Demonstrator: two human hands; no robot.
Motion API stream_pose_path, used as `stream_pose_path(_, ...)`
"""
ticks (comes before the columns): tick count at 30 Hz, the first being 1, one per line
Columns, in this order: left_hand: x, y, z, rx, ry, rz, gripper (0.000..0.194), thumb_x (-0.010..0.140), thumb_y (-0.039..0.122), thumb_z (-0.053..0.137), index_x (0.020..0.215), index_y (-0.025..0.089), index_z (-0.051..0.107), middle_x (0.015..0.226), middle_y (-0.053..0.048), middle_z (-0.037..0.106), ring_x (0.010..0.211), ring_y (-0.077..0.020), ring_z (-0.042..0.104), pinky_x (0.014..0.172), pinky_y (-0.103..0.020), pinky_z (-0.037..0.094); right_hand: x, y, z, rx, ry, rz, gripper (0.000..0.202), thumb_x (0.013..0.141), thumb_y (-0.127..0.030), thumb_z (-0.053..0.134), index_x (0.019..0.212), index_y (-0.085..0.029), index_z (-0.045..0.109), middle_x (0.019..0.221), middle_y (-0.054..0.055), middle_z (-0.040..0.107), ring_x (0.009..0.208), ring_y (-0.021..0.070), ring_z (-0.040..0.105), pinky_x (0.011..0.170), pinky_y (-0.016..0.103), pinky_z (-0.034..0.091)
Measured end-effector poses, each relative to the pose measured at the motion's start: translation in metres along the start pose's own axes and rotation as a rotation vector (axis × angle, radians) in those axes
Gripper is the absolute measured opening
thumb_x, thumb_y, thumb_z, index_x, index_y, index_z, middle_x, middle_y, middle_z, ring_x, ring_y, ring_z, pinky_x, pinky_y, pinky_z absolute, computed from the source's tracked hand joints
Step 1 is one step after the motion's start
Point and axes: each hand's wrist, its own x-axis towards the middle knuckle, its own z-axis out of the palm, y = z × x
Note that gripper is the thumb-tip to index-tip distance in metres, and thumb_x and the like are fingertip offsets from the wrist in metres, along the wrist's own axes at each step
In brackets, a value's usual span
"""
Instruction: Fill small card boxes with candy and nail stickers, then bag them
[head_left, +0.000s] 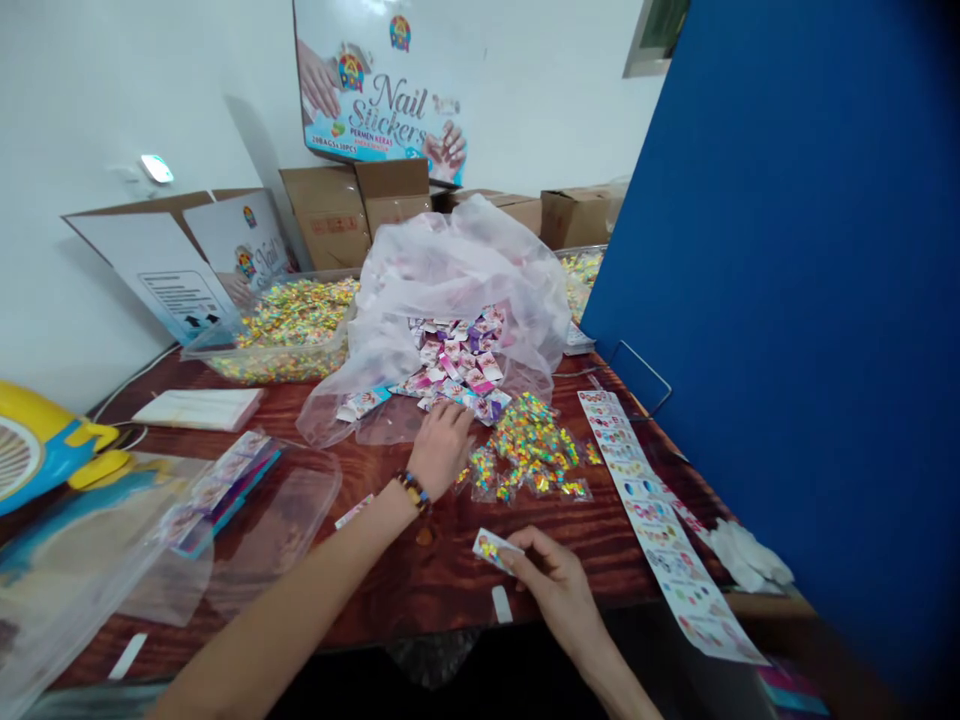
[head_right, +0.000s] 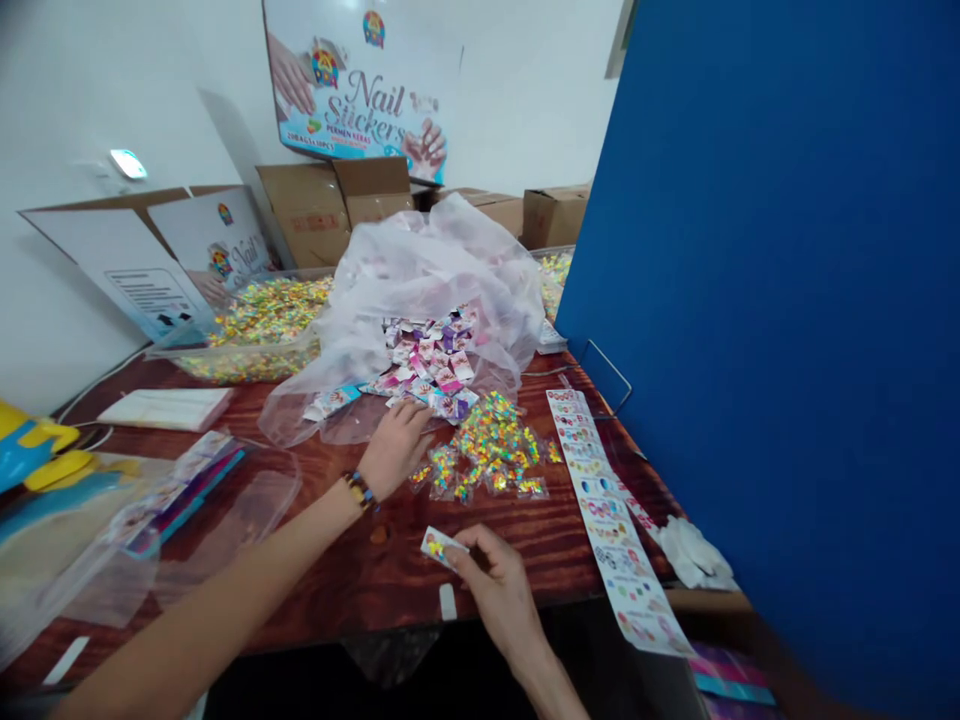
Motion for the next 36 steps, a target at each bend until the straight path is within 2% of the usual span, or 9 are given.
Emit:
stream_pose_path(4, 0.048, -0.007, 0.013, 0.236, -0.044, 0.053, 0.041, 0.085, 0.009, 0.050, 0.125, 0.017, 0.054, 0.124, -0.015, 0.059, 0.126, -0.0308, 0.043, 0.104, -0.048, 0.033, -0.002, 0.004, 0.003, 0.006, -0.009, -0.017, 0.029, 0.081, -0.047, 0.064, 0.072, -0.019, 0.064, 0.068, 0.000, 0.056, 0.059, 0.0134, 0.050, 0.051, 0.023, 0.042)
stream_pose_path(7, 0.050, -0.009, 0.006, 0.245, -0.053, 0.026, 0.030, 0.085, 0.017, 0.056, 0.115, 0.016, 0.060, 0.112, -0.016, 0.064, 0.115, -0.0310, 0.051, 0.098, -0.047, 0.036, -0.001, 0.002, 0.003, 0.075, 0.027, -0.017, 0.028, 0.080, -0.046, 0.066, 0.073, -0.019, 0.064, 0.066, -0.001, 0.057, 0.054, 0.0113, 0.049, 0.049, 0.022, 0.041)
stream_pose_path(11, 0.005, -0.006, -0.018, 0.164, -0.082, -0.070, 0.028, 0.091, 0.036, 0.052, 0.108, 0.017, 0.060, 0.099, -0.010, 0.069, 0.092, -0.0237, 0.062, 0.085, -0.035, 0.043, 0.001, -0.001, -0.001, 0.204, 0.117, 0.002, 0.029, 0.075, -0.046, 0.071, 0.072, -0.018, 0.065, 0.061, -0.002, 0.058, 0.045, 0.0084, 0.047, 0.045, 0.020, 0.038)
stream_pose_path(15, -0.061, 0.003, -0.031, -0.302, -0.336, -0.334, 0.043, 0.097, 0.048, 0.033, 0.088, 0.017, 0.061, 0.073, -0.003, 0.069, 0.065, -0.0171, 0.066, 0.061, -0.025, 0.044, 0.003, -0.005, -0.002, 0.290, 0.153, 0.047, 0.030, 0.072, -0.046, 0.074, 0.073, -0.018, 0.065, 0.062, -0.003, 0.060, 0.042, 0.0075, 0.049, 0.044, 0.020, 0.038)
stream_pose_path(17, -0.087, 0.008, -0.031, -0.274, -0.408, -0.418, 0.044, 0.096, 0.050, 0.033, 0.085, 0.017, 0.060, 0.069, -0.003, 0.069, 0.061, -0.0177, 0.066, 0.059, -0.025, 0.043, 0.004, -0.007, -0.002, 0.294, 0.130, 0.064, 0.030, 0.071, -0.046, 0.075, 0.072, -0.018, 0.065, 0.062, -0.003, 0.060, 0.042, 0.0076, 0.050, 0.043, 0.020, 0.038)
stream_pose_path(19, -0.104, 0.013, -0.030, -0.037, -0.358, -0.424, 0.039, 0.095, 0.048, 0.039, 0.089, 0.017, 0.062, 0.076, -0.006, 0.070, 0.069, -0.0201, 0.067, 0.063, -0.027, 0.044, 0.004, -0.009, -0.002, 0.283, 0.102, 0.075, 0.029, 0.070, -0.045, 0.075, 0.070, -0.018, 0.064, 0.062, -0.004, 0.059, 0.043, 0.0074, 0.050, 0.044, 0.020, 0.039)
stream_pose_path(23, -0.117, 0.023, -0.028, 0.273, -0.194, -0.274, 0.030, 0.094, 0.041, 0.047, 0.107, 0.017, 0.060, 0.101, -0.009, 0.067, 0.093, -0.0237, 0.063, 0.077, -0.032, 0.046, 0.007, -0.010, -0.001, 0.279, 0.074, 0.096, 0.030, 0.069, -0.045, 0.075, 0.069, -0.018, 0.063, 0.062, -0.004, 0.060, 0.045, 0.0073, 0.051, 0.044, 0.019, 0.041)
stream_pose_path(28, -0.115, 0.028, -0.014, 0.325, -0.210, -0.111, 0.047, 0.084, 0.036, 0.065, 0.124, 0.014, 0.053, 0.110, -0.011, 0.062, 0.101, -0.0282, 0.056, 0.086, -0.039, 0.048, 0.018, -0.011, 0.005, 0.261, 0.082, 0.135, 0.031, 0.065, -0.045, 0.076, 0.068, -0.018, 0.062, 0.056, -0.002, 0.062, 0.050, 0.0113, 0.054, 0.041, 0.020, 0.042)
stream_pose_path(36, -0.135, 0.019, -0.010, 0.020, -0.112, -0.104, 0.046, 0.087, 0.016, 0.057, 0.131, 0.015, 0.046, 0.111, -0.009, 0.056, 0.104, -0.0236, 0.053, 0.094, -0.040, 0.048, 0.029, -0.025, 0.015, 0.170, -0.027, 0.185, 0.023, 0.064, -0.039, 0.071, 0.073, -0.019, 0.064, 0.056, -0.004, 0.060, 0.046, 0.0105, 0.053, 0.038, 0.019, 0.036)
